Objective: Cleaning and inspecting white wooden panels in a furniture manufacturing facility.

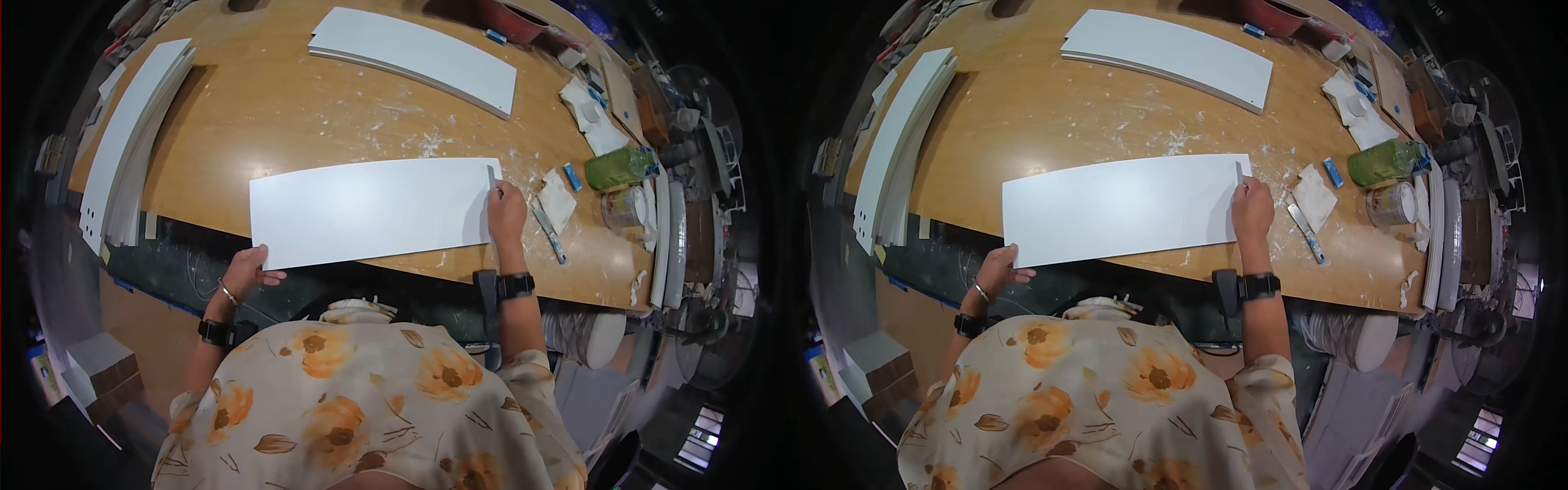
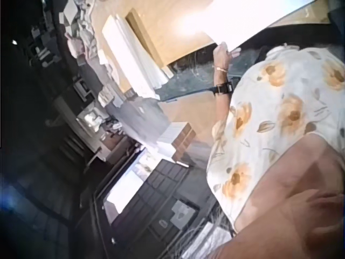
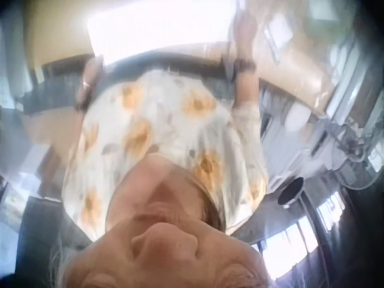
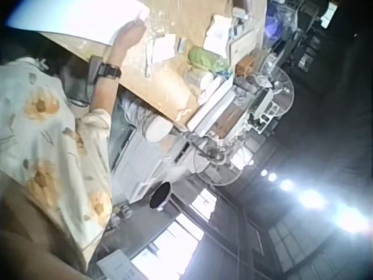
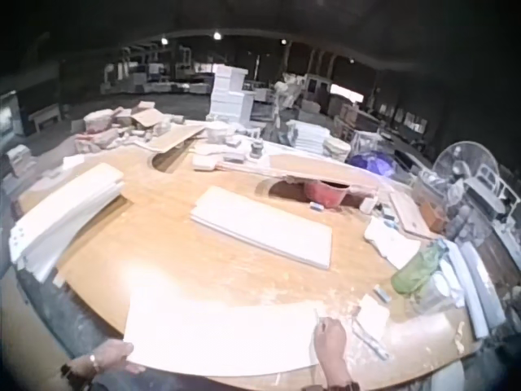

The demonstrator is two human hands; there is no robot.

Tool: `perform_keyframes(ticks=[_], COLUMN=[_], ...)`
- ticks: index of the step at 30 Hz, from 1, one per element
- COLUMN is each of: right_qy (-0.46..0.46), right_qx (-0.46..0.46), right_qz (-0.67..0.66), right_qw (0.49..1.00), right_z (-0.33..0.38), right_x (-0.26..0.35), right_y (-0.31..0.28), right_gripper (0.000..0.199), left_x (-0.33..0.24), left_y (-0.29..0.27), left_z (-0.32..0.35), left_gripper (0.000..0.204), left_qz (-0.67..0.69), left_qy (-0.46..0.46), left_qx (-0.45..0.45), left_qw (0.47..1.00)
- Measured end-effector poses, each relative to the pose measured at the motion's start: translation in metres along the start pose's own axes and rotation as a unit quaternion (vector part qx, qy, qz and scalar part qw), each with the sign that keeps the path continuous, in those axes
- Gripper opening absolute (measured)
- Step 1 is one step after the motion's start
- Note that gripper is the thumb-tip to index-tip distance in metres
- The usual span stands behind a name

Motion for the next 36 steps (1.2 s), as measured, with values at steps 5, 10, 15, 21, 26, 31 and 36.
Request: perform_keyframes(ticks=[5, 10, 15, 21, 26, 31, 36], right_qy=[-0.165, -0.352, -0.015, -0.044, -0.305, -0.334, -0.268], right_qx=[0.077, 0.344, 0.040, -0.043, 0.133, 0.294, 0.211], right_qz=[-0.023, -0.117, -0.111, 0.015, -0.027, -0.139, -0.088], right_qw=[0.983, 0.863, 0.993, 0.998, 0.943, 0.885, 0.936], right_z=[0.051, 0.167, 0.013, 0.001, 0.119, 0.161, 0.100], right_x=[0.134, 0.239, 0.048, 0.072, 0.261, 0.304, 0.280], right_y=[0.068, 0.097, 0.033, 0.041, 0.131, 0.145, 0.128], right_gripper=[0.019, 0.013, 0.016, 0.019, 0.019, 0.016, 0.015], left_x=[-0.012, -0.001, 0.000, -0.005, -0.001, 0.008, 0.014], left_y=[0.011, 0.005, 0.003, 0.007, 0.005, 0.005, 0.006], left_z=[-0.008, -0.012, -0.006, -0.010, -0.014, -0.007, 0.001], left_gripper=[0.042, 0.043, 0.045, 0.045, 0.042, 0.031, 0.052], left_qz=[-0.012, 0.011, 0.013, 0.022, 0.040, 0.156, 0.259], left_qy=[-0.004, -0.013, -0.012, -0.015, -0.029, 0.007, 0.022], left_qx=[0.030, 0.060, 0.073, 0.108, 0.093, 0.104, 0.139], left_qw=[0.999, 0.998, 0.997, 0.994, 0.994, 0.982, 0.956])
Point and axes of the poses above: each hand's wrist, its own z-axis away from the middle knuckle, its own y-axis out of the palm, x = y × z, the point moved 8 cm from there along -z, towards the middle knuckle, and after that the axes turned 6 degrees about y, right-handed, at the moved point
